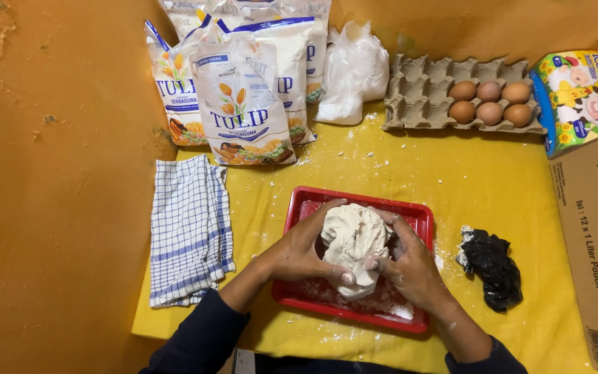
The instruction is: The person is kneading a ball of white dough in a red plastic tray on a yellow table surface.
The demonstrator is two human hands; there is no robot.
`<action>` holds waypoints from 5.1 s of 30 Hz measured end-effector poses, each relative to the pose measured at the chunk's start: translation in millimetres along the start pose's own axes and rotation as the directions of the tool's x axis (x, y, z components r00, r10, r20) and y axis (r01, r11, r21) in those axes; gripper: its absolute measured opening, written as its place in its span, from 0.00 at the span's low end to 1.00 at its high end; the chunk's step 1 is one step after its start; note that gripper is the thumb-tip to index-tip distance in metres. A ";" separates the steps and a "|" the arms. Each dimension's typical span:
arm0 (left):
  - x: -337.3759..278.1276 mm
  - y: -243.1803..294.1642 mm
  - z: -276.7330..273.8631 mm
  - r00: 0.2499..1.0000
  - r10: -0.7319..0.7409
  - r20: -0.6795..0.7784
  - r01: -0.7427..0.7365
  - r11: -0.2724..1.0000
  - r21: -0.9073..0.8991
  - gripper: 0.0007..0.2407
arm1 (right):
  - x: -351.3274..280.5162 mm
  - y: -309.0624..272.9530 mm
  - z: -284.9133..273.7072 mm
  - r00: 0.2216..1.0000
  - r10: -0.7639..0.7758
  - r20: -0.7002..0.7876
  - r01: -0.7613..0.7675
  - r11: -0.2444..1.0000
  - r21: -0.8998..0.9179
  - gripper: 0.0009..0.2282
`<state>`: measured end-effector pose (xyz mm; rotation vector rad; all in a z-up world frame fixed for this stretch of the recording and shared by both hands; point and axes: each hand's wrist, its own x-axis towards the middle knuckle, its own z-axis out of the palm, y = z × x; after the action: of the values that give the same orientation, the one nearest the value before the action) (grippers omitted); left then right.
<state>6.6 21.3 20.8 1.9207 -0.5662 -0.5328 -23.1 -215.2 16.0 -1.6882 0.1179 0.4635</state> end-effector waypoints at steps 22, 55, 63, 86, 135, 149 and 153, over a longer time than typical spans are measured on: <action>2.2 -18.1 13.3 0.952 0.117 -0.282 -0.129 0.991 -0.025 0.30 | 26.5 38.2 -19.6 0.961 -0.222 -0.166 0.153 0.925 -0.348 0.16; -2.6 -3.7 5.3 0.965 0.023 -0.259 -0.122 0.920 -0.373 0.31 | 8.6 2.4 -2.0 0.994 -0.109 0.029 0.110 0.879 -0.463 0.54; -5.9 -16.5 2.2 0.975 0.107 -0.195 -0.190 0.858 -0.478 0.25 | 6.3 -7.4 -5.8 0.997 0.067 -0.025 -0.065 0.994 0.086 0.25; -19.9 -6.5 22.0 0.974 0.163 -0.154 -0.152 0.985 0.079 0.54 | 1.8 -22.3 -10.3 0.974 0.103 0.199 -0.007 0.901 -0.433 0.68; -16.1 9.2 41.6 0.714 0.626 -0.314 -0.513 0.773 0.373 0.47 | -48.3 -33.4 18.7 0.671 -0.720 -0.177 0.618 0.675 -0.402 0.38; -9.3 33.4 44.8 0.983 -0.135 -0.128 0.156 0.972 0.175 0.44 | -4.9 4.9 -0.8 0.962 -0.258 -0.089 0.163 0.806 -0.570 0.22; -4.1 30.2 56.0 0.951 -0.126 -0.281 0.157 0.984 0.090 0.40 | -11.1 -19.6 10.5 0.983 0.132 -0.124 -0.176 0.859 -0.482 0.16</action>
<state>-34.3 -27.1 27.5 2.1083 -0.2845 -0.3210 -29.1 -203.6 37.2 -2.2148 0.2147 0.5739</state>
